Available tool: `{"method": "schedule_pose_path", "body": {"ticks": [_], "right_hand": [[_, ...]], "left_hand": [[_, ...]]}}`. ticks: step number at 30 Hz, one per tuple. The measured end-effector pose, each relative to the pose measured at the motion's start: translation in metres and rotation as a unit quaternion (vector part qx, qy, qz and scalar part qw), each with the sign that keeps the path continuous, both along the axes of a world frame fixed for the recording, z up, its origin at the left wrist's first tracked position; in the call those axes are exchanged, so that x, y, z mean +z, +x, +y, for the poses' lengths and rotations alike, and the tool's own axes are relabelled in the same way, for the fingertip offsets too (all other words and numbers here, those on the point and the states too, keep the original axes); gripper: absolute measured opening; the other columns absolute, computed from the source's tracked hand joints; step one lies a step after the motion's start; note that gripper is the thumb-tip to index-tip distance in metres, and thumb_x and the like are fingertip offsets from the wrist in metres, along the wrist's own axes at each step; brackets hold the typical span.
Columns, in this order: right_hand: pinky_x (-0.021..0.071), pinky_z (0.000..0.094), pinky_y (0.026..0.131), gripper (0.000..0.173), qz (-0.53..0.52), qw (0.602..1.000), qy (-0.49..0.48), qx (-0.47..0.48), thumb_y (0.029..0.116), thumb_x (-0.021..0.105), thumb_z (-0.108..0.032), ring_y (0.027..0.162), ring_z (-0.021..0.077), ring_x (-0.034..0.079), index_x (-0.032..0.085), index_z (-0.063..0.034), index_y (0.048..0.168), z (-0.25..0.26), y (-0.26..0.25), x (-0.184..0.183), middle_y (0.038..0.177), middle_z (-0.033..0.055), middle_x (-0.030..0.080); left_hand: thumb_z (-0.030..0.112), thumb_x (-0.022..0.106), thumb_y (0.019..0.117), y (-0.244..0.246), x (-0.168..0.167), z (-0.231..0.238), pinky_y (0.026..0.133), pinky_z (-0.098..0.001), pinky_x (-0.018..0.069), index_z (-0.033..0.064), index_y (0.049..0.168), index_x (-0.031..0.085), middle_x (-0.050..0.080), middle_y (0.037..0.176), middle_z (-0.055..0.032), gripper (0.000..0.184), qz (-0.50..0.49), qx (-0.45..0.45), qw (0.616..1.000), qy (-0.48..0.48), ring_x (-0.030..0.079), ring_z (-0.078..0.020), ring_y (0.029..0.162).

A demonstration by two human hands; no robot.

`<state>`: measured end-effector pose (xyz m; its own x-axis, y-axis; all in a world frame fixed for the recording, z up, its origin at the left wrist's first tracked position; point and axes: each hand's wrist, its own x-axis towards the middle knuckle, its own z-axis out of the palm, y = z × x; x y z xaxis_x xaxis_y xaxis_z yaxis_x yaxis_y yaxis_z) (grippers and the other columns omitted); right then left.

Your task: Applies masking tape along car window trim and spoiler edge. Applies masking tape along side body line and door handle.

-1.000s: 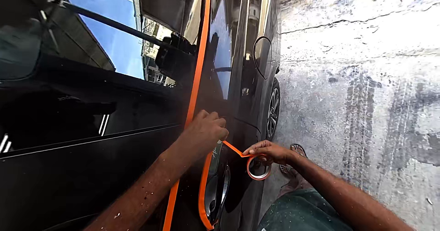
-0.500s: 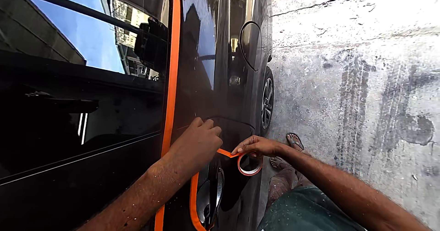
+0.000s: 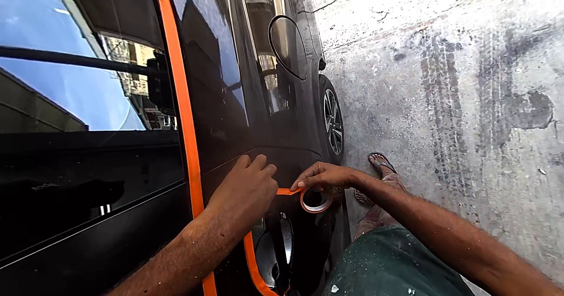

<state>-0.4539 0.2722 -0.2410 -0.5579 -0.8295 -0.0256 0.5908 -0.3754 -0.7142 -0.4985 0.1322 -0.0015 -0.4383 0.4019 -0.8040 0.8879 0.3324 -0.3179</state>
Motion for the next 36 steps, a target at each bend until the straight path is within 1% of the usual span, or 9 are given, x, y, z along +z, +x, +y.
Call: {"method": "schedule_pose_path", "body": {"ticks": [5, 9, 15, 21, 24, 28, 32, 34, 36], "right_hand": [[0.0345, 0.0176, 0.044, 0.028, 0.044, 0.998, 0.020, -0.050, 0.1081, 0.053, -0.018, 0.048, -0.0002, 0.041, 0.073, -0.0046, 0.123, 0.008, 0.006, 0.007, 0.082, 0.0020, 0.069], [0.0313, 0.0175, 0.043, 0.027, 0.072, 0.994, 0.018, -0.080, 0.1075, 0.053, -0.014, 0.046, -0.0007, 0.038, 0.073, -0.0021, 0.122, 0.010, 0.006, 0.010, 0.076, 0.0017, 0.066], [0.0347, 0.0177, 0.047, 0.025, 0.100, 0.989, 0.038, -0.103, 0.1067, 0.054, -0.011, 0.052, -0.0012, 0.042, 0.073, -0.0029, 0.121, 0.007, 0.007, 0.008, 0.093, 0.0036, 0.073], [0.0335, 0.0178, 0.042, 0.027, 0.020, 0.997, 0.003, -0.075, 0.1071, 0.055, -0.016, 0.046, 0.0009, 0.040, 0.073, -0.0035, 0.121, -0.021, 0.018, -0.002, 0.075, 0.0025, 0.065], [0.0341, 0.0173, 0.041, 0.027, -0.072, 0.996, -0.019, -0.043, 0.1075, 0.055, -0.021, 0.044, 0.0013, 0.038, 0.072, -0.0049, 0.122, -0.027, 0.028, 0.001, 0.063, -0.0015, 0.053], [0.0345, 0.0161, 0.042, 0.029, -0.128, 0.991, -0.031, -0.014, 0.1073, 0.055, -0.028, 0.044, 0.0007, 0.038, 0.071, -0.0098, 0.123, -0.028, 0.035, 0.011, 0.059, -0.0064, 0.043], [0.0339, 0.0158, 0.041, 0.030, -0.144, 0.988, -0.058, -0.003, 0.1072, 0.053, -0.030, 0.043, 0.0002, 0.037, 0.070, -0.0115, 0.124, -0.032, 0.040, 0.010, 0.060, -0.0076, 0.042], [0.0328, 0.0154, 0.040, 0.030, -0.157, 0.985, -0.071, 0.003, 0.1072, 0.052, -0.030, 0.043, -0.0002, 0.036, 0.069, -0.0122, 0.124, -0.033, 0.043, 0.013, 0.060, -0.0084, 0.040], [0.0327, 0.0150, 0.040, 0.029, -0.171, 0.982, -0.084, 0.009, 0.1071, 0.052, -0.030, 0.043, -0.0006, 0.035, 0.069, -0.0133, 0.124, -0.035, 0.046, 0.015, 0.060, -0.0086, 0.040]], "left_hand": [[0.017, 0.064, 0.0974, -0.007, 0.001, 0.002, 0.084, -0.0409, 0.0444, 0.0203, 0.088, 0.077, 0.069, 0.104, 0.0011, 0.017, -0.021, 0.011, 1.000, -0.007, 0.060, -0.0216, 0.103], [0.015, 0.067, 0.0945, -0.010, -0.002, -0.001, 0.082, -0.0403, 0.0439, 0.0232, 0.088, 0.078, 0.069, 0.101, 0.0031, 0.016, -0.024, 0.008, 1.000, -0.001, 0.060, -0.0200, 0.099], [0.014, 0.067, 0.0938, -0.009, -0.004, 0.000, 0.084, -0.0405, 0.0440, 0.0235, 0.088, 0.079, 0.068, 0.100, 0.0026, 0.016, -0.013, 0.009, 1.000, -0.007, 0.061, -0.0199, 0.099], [0.013, 0.067, 0.0929, -0.010, -0.010, -0.005, 0.082, -0.0405, 0.0446, 0.0245, 0.090, 0.079, 0.068, 0.100, 0.0017, 0.017, -0.014, 0.007, 1.000, -0.004, 0.061, -0.0206, 0.098], [0.015, 0.068, 0.0931, -0.013, -0.010, -0.004, 0.083, -0.0403, 0.0442, 0.0255, 0.091, 0.079, 0.068, 0.100, 0.0023, 0.016, -0.020, 0.003, 1.000, -0.010, 0.060, -0.0204, 0.099], [0.018, 0.069, 0.0938, -0.019, -0.011, -0.002, 0.083, -0.0391, 0.0433, 0.0279, 0.091, 0.078, 0.068, 0.099, 0.0059, 0.014, -0.037, 0.002, 0.999, -0.025, 0.060, -0.0169, 0.098], [0.004, 0.072, 0.0872, -0.040, -0.009, -0.012, 0.081, -0.0432, 0.0507, 0.0309, 0.091, 0.079, 0.072, 0.087, 0.0115, 0.028, -0.087, 0.093, 0.989, 0.075, 0.066, -0.0129, 0.088], [-0.002, 0.068, 0.0899, -0.048, -0.004, -0.011, 0.084, -0.0444, 0.0555, 0.0310, 0.098, 0.079, 0.075, 0.089, 0.0125, 0.036, -0.105, 0.160, 0.976, 0.101, 0.070, -0.0111, 0.087], [0.000, 0.066, 0.0916, -0.047, -0.003, -0.008, 0.085, -0.0438, 0.0557, 0.0310, 0.101, 0.079, 0.075, 0.090, 0.0124, 0.035, -0.096, 0.168, 0.976, 0.098, 0.070, -0.0108, 0.088]]}}
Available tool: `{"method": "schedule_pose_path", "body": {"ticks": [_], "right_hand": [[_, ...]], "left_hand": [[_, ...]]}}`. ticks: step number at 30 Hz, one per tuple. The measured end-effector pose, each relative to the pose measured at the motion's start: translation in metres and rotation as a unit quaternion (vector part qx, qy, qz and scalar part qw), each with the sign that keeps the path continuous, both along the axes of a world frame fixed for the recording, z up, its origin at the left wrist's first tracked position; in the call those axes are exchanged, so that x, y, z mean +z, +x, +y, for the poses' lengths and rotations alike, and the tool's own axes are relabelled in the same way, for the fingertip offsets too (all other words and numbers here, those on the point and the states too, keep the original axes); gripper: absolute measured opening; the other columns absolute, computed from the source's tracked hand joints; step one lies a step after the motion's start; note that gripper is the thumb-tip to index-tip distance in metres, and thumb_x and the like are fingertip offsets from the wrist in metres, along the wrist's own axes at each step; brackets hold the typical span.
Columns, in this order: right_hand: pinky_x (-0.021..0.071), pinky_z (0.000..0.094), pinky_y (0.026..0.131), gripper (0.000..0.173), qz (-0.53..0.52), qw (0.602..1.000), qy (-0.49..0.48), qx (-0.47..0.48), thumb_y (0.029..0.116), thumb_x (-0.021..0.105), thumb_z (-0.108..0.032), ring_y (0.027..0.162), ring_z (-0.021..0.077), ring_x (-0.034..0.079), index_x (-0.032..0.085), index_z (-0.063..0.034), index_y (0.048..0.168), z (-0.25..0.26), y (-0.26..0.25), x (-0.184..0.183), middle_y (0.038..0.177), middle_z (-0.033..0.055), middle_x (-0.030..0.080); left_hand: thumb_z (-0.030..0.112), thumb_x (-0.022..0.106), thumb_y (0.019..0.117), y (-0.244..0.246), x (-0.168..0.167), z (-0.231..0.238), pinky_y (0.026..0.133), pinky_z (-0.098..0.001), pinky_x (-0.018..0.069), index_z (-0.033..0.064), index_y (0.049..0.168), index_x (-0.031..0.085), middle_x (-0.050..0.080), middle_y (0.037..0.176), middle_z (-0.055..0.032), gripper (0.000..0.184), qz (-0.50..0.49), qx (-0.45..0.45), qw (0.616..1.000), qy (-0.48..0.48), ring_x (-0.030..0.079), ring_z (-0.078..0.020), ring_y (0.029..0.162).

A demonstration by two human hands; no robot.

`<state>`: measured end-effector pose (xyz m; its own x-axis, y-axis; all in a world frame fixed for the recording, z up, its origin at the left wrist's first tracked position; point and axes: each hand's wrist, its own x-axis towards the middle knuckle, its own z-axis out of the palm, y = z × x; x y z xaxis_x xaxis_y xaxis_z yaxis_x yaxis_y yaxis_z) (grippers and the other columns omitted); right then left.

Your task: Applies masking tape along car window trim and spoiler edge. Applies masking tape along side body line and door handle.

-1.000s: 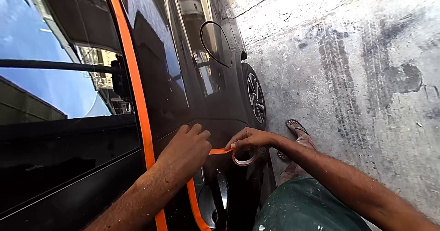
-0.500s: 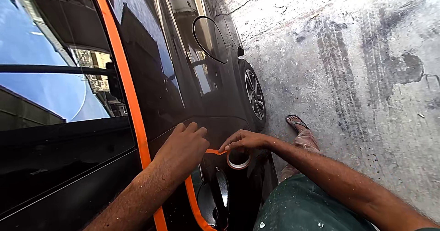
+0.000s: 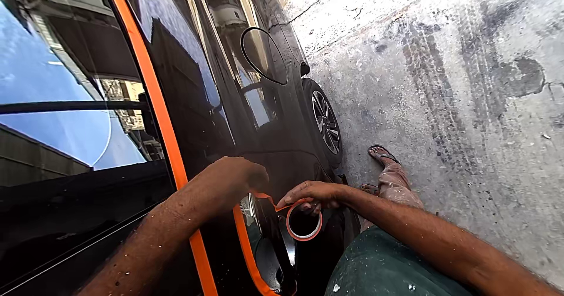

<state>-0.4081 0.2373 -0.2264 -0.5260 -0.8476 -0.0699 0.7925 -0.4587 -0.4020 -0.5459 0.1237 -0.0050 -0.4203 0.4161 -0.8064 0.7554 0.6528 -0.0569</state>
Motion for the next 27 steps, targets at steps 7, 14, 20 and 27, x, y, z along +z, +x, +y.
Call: {"method": "schedule_pose_path", "body": {"ticks": [7, 14, 20, 27], "right_hand": [[0.0332, 0.0149, 0.040, 0.029, -0.029, 0.999, -0.033, -0.010, 0.1060, 0.051, -0.028, 0.043, -0.0003, 0.035, 0.067, -0.0134, 0.125, -0.008, 0.008, 0.000, 0.062, -0.0088, 0.040], [0.0336, 0.0136, 0.039, 0.025, -0.049, 0.998, -0.034, -0.010, 0.1065, 0.052, -0.028, 0.042, -0.0014, 0.036, 0.066, -0.0137, 0.121, -0.010, 0.011, 0.004, 0.062, -0.0091, 0.040], [0.0356, 0.0136, 0.039, 0.024, -0.068, 0.996, -0.048, -0.009, 0.1065, 0.051, -0.027, 0.042, -0.0011, 0.038, 0.066, -0.0138, 0.120, -0.010, 0.021, 0.005, 0.063, -0.0081, 0.042], [0.0390, 0.0188, 0.045, 0.031, 0.008, 0.995, 0.043, -0.088, 0.1068, 0.054, -0.023, 0.048, 0.0029, 0.040, 0.065, -0.0124, 0.134, 0.004, 0.052, 0.003, 0.067, -0.0053, 0.045]], "left_hand": [[0.008, 0.065, 0.0946, 0.021, -0.017, 0.006, 0.095, -0.0421, 0.0450, 0.0376, 0.102, 0.079, 0.074, 0.093, 0.0169, 0.034, -0.021, -0.076, 0.997, -0.010, 0.066, -0.0079, 0.096], [0.029, 0.056, 0.1016, 0.045, -0.031, 0.012, 0.092, -0.0398, 0.0401, 0.0262, 0.091, 0.075, 0.070, 0.085, 0.0083, 0.022, -0.034, -0.142, 0.984, -0.101, 0.062, -0.0125, 0.095], [0.029, 0.052, 0.1038, 0.051, -0.034, 0.011, 0.097, -0.0396, 0.0400, 0.0276, 0.108, 0.074, 0.071, 0.087, 0.0083, 0.022, -0.063, -0.136, 0.985, -0.084, 0.063, -0.0116, 0.095], [0.021, 0.051, 0.1017, 0.052, -0.037, 0.014, 0.098, -0.0414, 0.0399, 0.0321, 0.125, 0.069, 0.072, 0.092, 0.0063, 0.031, -0.068, -0.153, 0.980, -0.109, 0.064, -0.0138, 0.097]]}}
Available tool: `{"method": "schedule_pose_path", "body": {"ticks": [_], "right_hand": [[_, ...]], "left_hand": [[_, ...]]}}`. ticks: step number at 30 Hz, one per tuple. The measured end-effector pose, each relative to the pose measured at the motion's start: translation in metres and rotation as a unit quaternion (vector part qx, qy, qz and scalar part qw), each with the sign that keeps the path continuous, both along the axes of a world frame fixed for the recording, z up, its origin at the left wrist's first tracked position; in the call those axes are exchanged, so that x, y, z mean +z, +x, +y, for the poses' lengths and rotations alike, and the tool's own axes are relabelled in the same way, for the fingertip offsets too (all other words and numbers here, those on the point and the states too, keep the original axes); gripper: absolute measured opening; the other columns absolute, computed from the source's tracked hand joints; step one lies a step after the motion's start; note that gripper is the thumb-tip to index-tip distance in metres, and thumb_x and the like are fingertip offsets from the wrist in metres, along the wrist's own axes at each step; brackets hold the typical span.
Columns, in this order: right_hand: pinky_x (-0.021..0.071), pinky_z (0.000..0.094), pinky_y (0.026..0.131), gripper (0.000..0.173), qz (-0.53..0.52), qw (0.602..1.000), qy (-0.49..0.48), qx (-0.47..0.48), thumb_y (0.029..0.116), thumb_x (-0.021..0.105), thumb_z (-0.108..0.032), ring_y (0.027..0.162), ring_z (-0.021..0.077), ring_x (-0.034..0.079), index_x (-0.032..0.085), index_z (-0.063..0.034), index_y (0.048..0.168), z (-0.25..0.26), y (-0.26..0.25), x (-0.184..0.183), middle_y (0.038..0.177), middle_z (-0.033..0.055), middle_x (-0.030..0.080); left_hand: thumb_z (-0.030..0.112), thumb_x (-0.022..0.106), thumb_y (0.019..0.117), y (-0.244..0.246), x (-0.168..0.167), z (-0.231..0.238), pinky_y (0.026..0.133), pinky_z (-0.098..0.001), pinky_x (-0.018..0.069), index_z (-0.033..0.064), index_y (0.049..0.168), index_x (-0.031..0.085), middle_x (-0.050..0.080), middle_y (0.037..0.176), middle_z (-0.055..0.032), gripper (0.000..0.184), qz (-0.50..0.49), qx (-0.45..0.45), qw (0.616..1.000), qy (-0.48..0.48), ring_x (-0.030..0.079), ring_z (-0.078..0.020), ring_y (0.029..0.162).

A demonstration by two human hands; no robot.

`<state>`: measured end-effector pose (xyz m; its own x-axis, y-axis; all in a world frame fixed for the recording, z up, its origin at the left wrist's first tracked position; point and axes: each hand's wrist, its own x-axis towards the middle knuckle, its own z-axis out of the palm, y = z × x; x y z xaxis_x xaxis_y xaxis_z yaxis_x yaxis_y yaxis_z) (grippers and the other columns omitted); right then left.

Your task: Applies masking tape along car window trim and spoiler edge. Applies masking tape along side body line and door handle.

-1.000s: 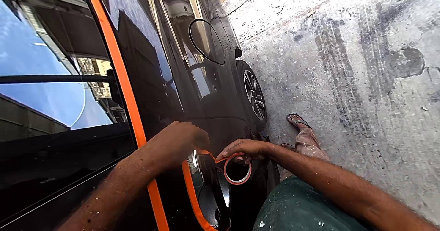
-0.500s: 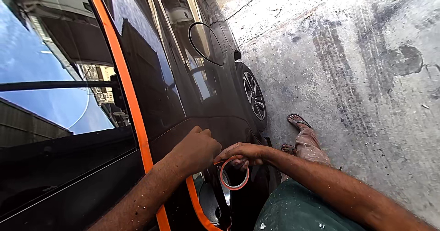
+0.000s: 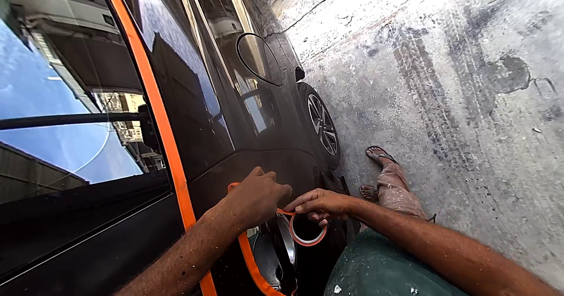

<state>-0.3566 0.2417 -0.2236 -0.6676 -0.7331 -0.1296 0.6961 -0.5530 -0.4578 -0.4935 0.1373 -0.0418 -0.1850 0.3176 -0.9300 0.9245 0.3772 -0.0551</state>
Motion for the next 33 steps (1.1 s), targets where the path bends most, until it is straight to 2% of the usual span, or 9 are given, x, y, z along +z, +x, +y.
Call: {"method": "schedule_pose_path", "body": {"ticks": [5, 9, 12, 14, 15, 16, 20, 24, 33], "right_hand": [[0.0415, 0.0217, 0.049, 0.031, 0.137, 0.982, 0.108, -0.068, 0.1070, 0.055, -0.021, 0.051, 0.0045, 0.046, 0.067, -0.0108, 0.133, 0.008, 0.011, -0.002, 0.072, 0.0007, 0.059], [0.0450, 0.0250, 0.051, 0.031, 0.224, 0.955, 0.178, -0.082, 0.1062, 0.057, -0.024, 0.056, 0.0070, 0.052, 0.069, -0.0133, 0.133, 0.004, 0.009, -0.005, 0.085, 0.0058, 0.068], [0.0537, 0.0312, 0.068, 0.031, 0.269, 0.936, 0.208, -0.088, 0.1053, 0.057, -0.025, 0.075, 0.0107, 0.064, 0.070, -0.0120, 0.131, 0.000, 0.007, -0.001, 0.102, 0.0088, 0.073], [0.0555, 0.0353, 0.078, 0.032, 0.279, 0.929, 0.226, -0.093, 0.1049, 0.057, -0.025, 0.087, 0.0134, 0.068, 0.070, -0.0114, 0.131, 0.001, 0.006, 0.000, 0.108, 0.0097, 0.073], [0.0556, 0.0378, 0.087, 0.032, 0.286, 0.925, 0.235, -0.090, 0.1049, 0.057, -0.025, 0.097, 0.0147, 0.069, 0.070, -0.0114, 0.131, 0.003, 0.005, 0.001, 0.114, 0.0099, 0.073], [0.0548, 0.0389, 0.093, 0.032, 0.294, 0.919, 0.245, -0.089, 0.1053, 0.056, -0.025, 0.103, 0.0154, 0.069, 0.070, -0.0116, 0.131, 0.006, 0.002, 0.003, 0.117, 0.0097, 0.073], [0.0551, 0.0375, 0.088, 0.031, 0.335, 0.891, 0.293, -0.093, 0.1055, 0.056, -0.026, 0.098, 0.0150, 0.070, 0.071, -0.0132, 0.129, 0.014, -0.007, 0.008, 0.111, 0.0087, 0.075], [0.0551, 0.0408, 0.087, 0.031, 0.370, 0.874, 0.308, -0.072, 0.1061, 0.055, -0.027, 0.097, 0.0174, 0.070, 0.071, -0.0138, 0.130, 0.011, -0.013, 0.006, 0.108, 0.0087, 0.075], [0.0541, 0.0459, 0.091, 0.032, 0.386, 0.867, 0.310, -0.048, 0.1062, 0.053, -0.025, 0.102, 0.0227, 0.070, 0.071, -0.0115, 0.129, 0.006, -0.018, 0.008, 0.110, 0.0116, 0.075]], "left_hand": [[0.019, 0.051, 0.1010, 0.002, -0.003, 0.001, 0.098, -0.0423, 0.0399, 0.0338, 0.127, 0.067, 0.072, 0.094, 0.0054, 0.035, -0.018, -0.010, 1.000, -0.002, 0.064, -0.0146, 0.096], [0.018, 0.052, 0.1006, 0.003, -0.008, 0.003, 0.100, -0.0430, 0.0393, 0.0327, 0.135, 0.063, 0.072, 0.097, 0.0045, 0.039, -0.037, 0.014, 0.999, -0.027, 0.064, -0.0161, 0.100], [0.017, 0.051, 0.1002, 0.008, -0.012, 0.002, 0.100, -0.0433, 0.0397, 0.0306, 0.135, 0.061, 0.072, 0.099, 0.0025, 0.039, -0.030, 0.024, 0.999, -0.037, 0.064, -0.0181, 0.101], [0.016, 0.049, 0.1004, 0.010, -0.014, 0.003, 0.099, -0.0428, 0.0399, 0.0294, 0.136, 0.061, 0.072, 0.098, 0.0015, 0.039, -0.020, 0.024, 0.999, -0.041, 0.064, -0.0185, 0.100], [0.016, 0.049, 0.1008, 0.010, -0.014, 0.004, 0.099, -0.0429, 0.0398, 0.0292, 0.136, 0.061, 0.072, 0.098, 0.0011, 0.039, -0.017, 0.026, 0.999, -0.045, 0.064, -0.0189, 0.100], [0.017, 0.049, 0.1008, 0.010, -0.014, 0.003, 0.099, -0.0429, 0.0399, 0.0292, 0.136, 0.061, 0.071, 0.097, 0.0010, 0.039, -0.014, 0.025, 0.999, -0.046, 0.064, -0.0189, 0.100], [0.019, 0.049, 0.1017, 0.012, -0.013, 0.003, 0.097, -0.0428, 0.0405, 0.0270, 0.136, 0.061, 0.071, 0.096, 0.0003, 0.037, 0.000, 0.019, 0.999, -0.049, 0.064, -0.0190, 0.098], [0.019, 0.048, 0.1023, 0.015, -0.014, 0.003, 0.097, -0.0434, 0.0411, 0.0264, 0.140, 0.058, 0.072, 0.098, -0.0018, 0.040, 0.011, 0.023, 0.998, -0.055, 0.064, -0.0213, 0.100], [0.019, 0.050, 0.1016, 0.016, -0.014, 0.008, 0.100, -0.0452, 0.0404, 0.0248, 0.141, 0.058, 0.073, 0.101, -0.0027, 0.040, 0.025, 0.048, 0.996, -0.078, 0.064, -0.0227, 0.104]]}}
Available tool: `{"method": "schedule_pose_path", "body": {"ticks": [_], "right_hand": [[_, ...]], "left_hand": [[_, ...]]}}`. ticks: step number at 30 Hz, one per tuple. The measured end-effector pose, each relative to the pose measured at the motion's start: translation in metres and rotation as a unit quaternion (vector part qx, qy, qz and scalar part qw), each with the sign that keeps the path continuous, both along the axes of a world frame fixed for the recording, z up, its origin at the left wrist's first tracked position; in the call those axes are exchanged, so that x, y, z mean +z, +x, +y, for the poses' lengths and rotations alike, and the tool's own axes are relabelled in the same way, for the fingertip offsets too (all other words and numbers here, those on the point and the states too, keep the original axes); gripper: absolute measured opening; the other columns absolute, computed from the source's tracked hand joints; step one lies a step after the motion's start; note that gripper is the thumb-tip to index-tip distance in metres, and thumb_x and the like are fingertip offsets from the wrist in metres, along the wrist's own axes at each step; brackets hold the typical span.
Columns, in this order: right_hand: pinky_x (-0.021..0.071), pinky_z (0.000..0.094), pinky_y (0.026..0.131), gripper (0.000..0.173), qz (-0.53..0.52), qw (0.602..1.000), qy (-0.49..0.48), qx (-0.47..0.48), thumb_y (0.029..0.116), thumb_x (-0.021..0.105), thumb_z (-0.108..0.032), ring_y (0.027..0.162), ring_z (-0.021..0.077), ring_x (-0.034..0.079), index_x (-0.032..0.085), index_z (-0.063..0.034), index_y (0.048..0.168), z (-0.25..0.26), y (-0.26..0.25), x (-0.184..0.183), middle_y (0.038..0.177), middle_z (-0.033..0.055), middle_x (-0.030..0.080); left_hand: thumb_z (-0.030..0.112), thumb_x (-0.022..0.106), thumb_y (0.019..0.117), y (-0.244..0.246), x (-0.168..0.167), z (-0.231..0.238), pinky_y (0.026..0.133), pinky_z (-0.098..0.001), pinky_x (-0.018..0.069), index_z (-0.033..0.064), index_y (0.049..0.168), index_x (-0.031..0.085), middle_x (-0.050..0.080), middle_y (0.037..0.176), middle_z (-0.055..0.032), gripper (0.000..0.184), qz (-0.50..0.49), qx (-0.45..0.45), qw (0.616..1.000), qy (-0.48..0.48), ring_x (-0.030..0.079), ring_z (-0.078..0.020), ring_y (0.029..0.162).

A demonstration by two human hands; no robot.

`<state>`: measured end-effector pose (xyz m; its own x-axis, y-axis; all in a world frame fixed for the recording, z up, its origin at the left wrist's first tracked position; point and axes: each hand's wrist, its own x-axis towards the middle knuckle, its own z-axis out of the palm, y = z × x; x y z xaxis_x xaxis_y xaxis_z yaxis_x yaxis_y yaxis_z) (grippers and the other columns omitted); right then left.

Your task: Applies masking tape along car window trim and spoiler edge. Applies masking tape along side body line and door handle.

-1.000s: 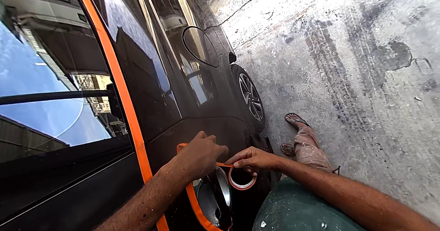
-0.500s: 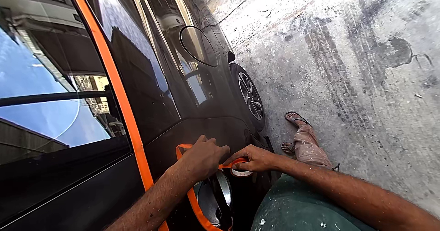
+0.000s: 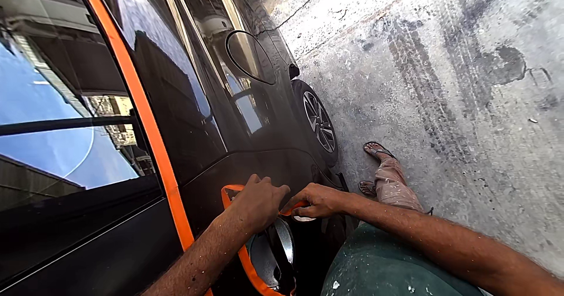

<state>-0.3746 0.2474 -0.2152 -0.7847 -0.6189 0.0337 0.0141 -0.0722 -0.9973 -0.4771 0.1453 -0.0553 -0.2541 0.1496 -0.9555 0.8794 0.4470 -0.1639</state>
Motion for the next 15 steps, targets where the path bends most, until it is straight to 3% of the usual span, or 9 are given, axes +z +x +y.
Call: {"method": "schedule_pose_path", "body": {"ticks": [6, 9, 10, 12, 15], "right_hand": [[0.0538, 0.0432, 0.090, 0.029, -0.019, 0.999, -0.026, 0.010, 0.1039, 0.056, -0.021, 0.102, 0.0200, 0.070, 0.073, -0.0085, 0.124, -0.005, -0.005, -0.002, 0.109, 0.0115, 0.075], [0.0539, 0.0417, 0.090, 0.028, -0.050, 0.998, -0.041, 0.013, 0.1036, 0.057, -0.020, 0.101, 0.0180, 0.070, 0.074, -0.0086, 0.123, -0.008, -0.004, -0.003, 0.110, 0.0106, 0.075], [0.0545, 0.0404, 0.087, 0.028, -0.065, 0.997, -0.047, 0.014, 0.1039, 0.057, -0.021, 0.098, 0.0166, 0.069, 0.074, -0.0094, 0.123, -0.009, -0.002, -0.003, 0.110, 0.0100, 0.074], [0.0531, 0.0347, 0.071, 0.028, -0.100, 0.993, -0.058, 0.015, 0.1046, 0.057, -0.023, 0.080, 0.0123, 0.065, 0.072, -0.0114, 0.126, -0.010, 0.001, -0.004, 0.104, 0.0085, 0.073], [0.0449, 0.0279, 0.055, 0.029, -0.150, 0.986, -0.067, 0.027, 0.1055, 0.058, -0.027, 0.059, 0.0084, 0.052, 0.071, -0.0122, 0.127, -0.009, 0.004, -0.003, 0.086, 0.0063, 0.067]], "left_hand": [[0.020, 0.048, 0.1022, 0.003, 0.000, 0.002, 0.100, -0.0439, 0.0403, 0.0240, 0.137, 0.061, 0.073, 0.102, -0.0026, 0.037, 0.019, -0.003, 1.000, -0.018, 0.065, -0.0218, 0.105], [0.021, 0.049, 0.1022, 0.003, 0.000, 0.001, 0.098, -0.0432, 0.0411, 0.0217, 0.128, 0.065, 0.073, 0.100, -0.0011, 0.030, 0.018, -0.013, 1.000, -0.022, 0.065, -0.0203, 0.103], [0.021, 0.050, 0.1023, 0.003, -0.001, 0.001, 0.097, -0.0432, 0.0412, 0.0205, 0.122, 0.067, 0.073, 0.099, -0.0007, 0.026, 0.015, -0.012, 1.000, -0.022, 0.065, -0.0201, 0.102], [0.021, 0.051, 0.1032, 0.005, -0.002, 0.003, 0.096, -0.0436, 0.0411, 0.0186, 0.110, 0.071, 0.073, 0.099, -0.0007, 0.022, 0.011, -0.012, 0.999, -0.028, 0.064, -0.0208, 0.104], [0.022, 0.051, 0.1037, 0.013, -0.005, 0.006, 0.095, -0.0443, 0.0404, 0.0169, 0.104, 0.073, 0.072, 0.103, -0.0012, 0.023, 0.019, -0.031, 0.998, -0.052, 0.062, -0.0225, 0.110]]}}
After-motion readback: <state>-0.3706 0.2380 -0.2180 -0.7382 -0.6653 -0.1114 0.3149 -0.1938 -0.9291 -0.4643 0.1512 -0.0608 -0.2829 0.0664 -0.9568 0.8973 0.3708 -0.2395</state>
